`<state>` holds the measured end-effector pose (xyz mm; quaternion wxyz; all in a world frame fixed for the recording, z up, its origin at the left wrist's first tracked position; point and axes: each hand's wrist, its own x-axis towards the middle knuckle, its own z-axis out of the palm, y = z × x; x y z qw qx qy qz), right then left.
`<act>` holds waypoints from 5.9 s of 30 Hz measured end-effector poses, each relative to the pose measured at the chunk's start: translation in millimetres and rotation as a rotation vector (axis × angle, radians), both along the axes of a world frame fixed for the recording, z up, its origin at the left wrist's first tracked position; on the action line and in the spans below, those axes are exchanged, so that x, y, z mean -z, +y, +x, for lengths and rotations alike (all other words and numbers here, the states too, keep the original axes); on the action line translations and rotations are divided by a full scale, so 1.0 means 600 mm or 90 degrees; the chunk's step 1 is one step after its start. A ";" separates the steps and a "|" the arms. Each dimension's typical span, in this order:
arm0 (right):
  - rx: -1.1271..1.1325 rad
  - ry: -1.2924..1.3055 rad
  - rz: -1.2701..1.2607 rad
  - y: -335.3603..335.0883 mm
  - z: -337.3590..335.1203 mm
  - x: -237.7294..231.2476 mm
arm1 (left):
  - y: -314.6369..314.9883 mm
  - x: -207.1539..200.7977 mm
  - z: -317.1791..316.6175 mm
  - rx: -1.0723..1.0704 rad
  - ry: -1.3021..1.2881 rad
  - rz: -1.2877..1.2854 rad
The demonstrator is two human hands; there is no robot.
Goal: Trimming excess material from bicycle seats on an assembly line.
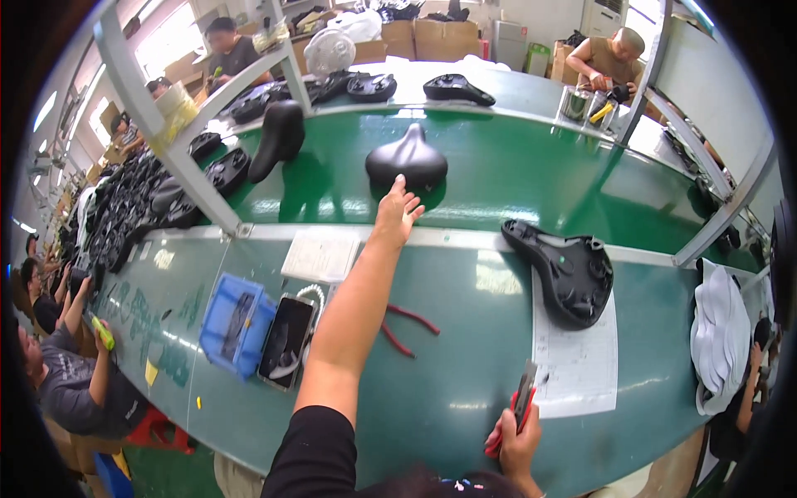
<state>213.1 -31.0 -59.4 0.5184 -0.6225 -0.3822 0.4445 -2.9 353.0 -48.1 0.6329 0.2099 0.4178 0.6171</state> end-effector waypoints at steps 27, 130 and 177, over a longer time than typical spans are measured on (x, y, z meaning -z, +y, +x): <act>0.078 -0.130 0.124 -0.010 0.040 -0.005 | -0.608 -0.115 0.040 0.496 0.784 0.608; -0.413 -0.919 0.149 -0.011 -0.050 -0.131 | -0.529 -0.044 -0.058 -0.019 1.095 0.506; -0.132 -0.255 -0.155 -0.155 0.063 -0.108 | -0.583 -0.087 -0.062 0.439 0.890 0.174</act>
